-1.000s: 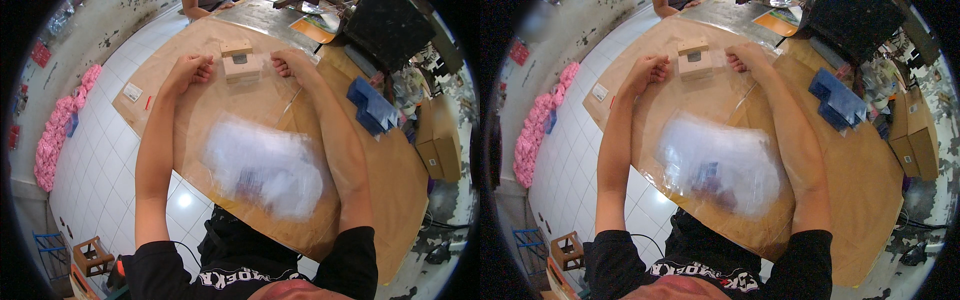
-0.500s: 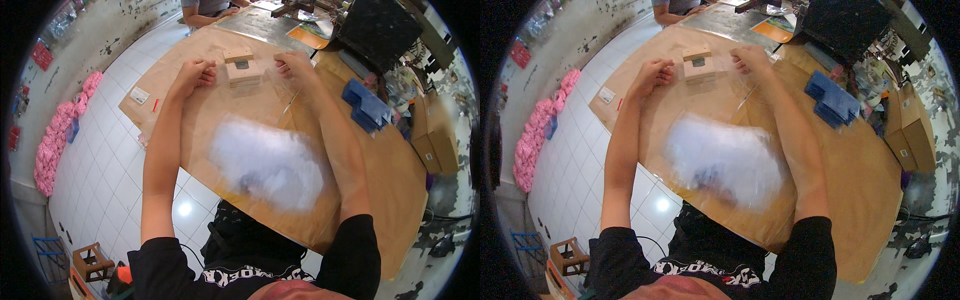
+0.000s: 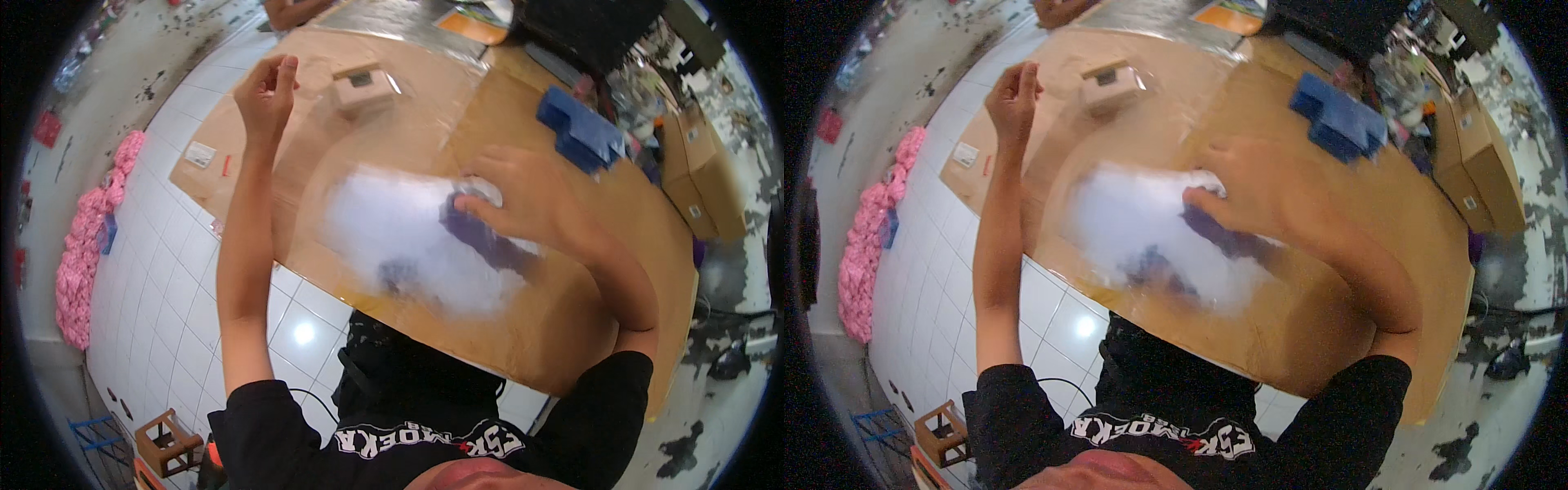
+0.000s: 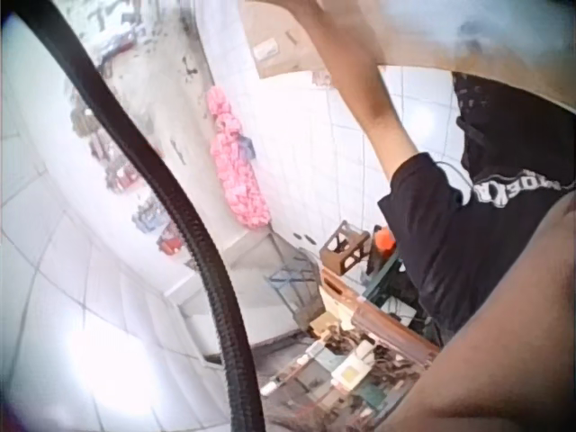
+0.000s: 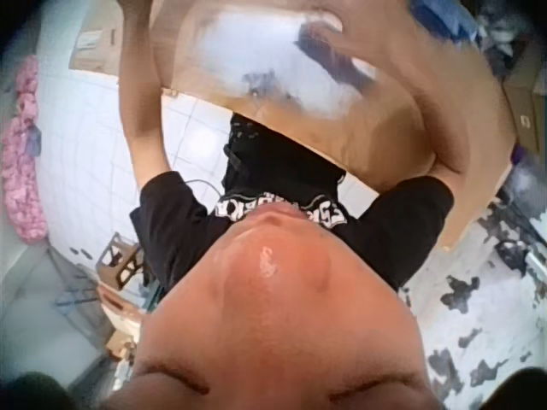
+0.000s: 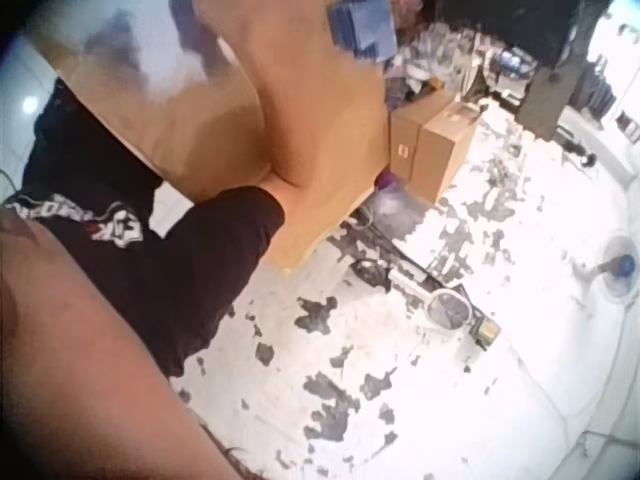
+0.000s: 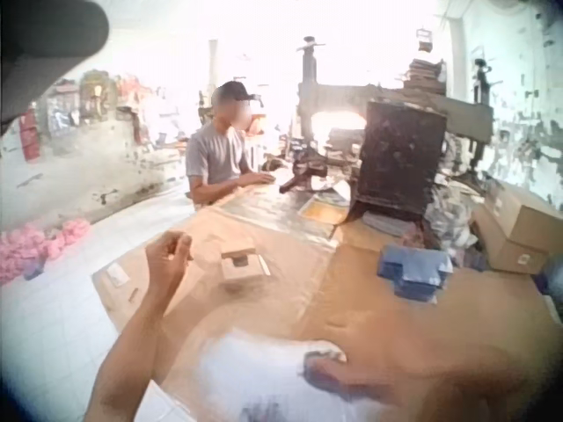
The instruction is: The person peels a transparent adhesive film from a backing sheet and applies it onto a large clear plastic sheet, smoothing it down by hand.
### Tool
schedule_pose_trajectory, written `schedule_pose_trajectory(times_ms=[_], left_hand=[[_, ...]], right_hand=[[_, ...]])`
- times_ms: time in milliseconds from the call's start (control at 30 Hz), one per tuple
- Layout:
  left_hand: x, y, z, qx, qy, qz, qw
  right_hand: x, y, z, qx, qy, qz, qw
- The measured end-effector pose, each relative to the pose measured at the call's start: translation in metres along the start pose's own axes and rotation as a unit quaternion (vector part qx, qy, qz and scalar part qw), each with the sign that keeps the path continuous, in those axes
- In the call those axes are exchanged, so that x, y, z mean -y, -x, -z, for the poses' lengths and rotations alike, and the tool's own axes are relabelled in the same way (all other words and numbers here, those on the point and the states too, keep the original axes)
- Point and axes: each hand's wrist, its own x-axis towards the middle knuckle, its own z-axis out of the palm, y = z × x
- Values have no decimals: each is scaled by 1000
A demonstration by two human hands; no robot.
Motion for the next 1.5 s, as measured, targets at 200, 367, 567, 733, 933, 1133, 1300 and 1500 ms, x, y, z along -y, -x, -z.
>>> schedule_pose_trajectory(times_ms=[200, 367, 567, 733, 933, 1133, 1300, 1500], left_hand=[[-100, 20, -67, 208, 15, -182, 961], [-145, 35, -114, 564, 37, -106, 818], [-132, 54, -109, 659, 15, -31, 751], [-127, 64, -108, 650, 16, -46, 758], [-127, 70, -108, 635, 37, -53, 770], [-123, 73, -106, 629, 32, -56, 775], [-123, 73, -106, 633, 23, -69, 771], [-123, 72, -106, 635, 22, -76, 768]], right_hand=[[-21, 55, -29, -33, -68, -43, 996], [-30, 60, -35, -69, -48, -35, 996], [-36, 59, -56, -136, -94, -33, 986], [-39, 58, -57, -152, -98, -30, 983], [-29, 60, -50, -113, -135, -70, 982], [-27, 59, -49, -91, -197, -121, 969], [-27, 58, -47, -53, -288, -151, 944], [-23, 61, -45, -80, -242, -159, 954]])
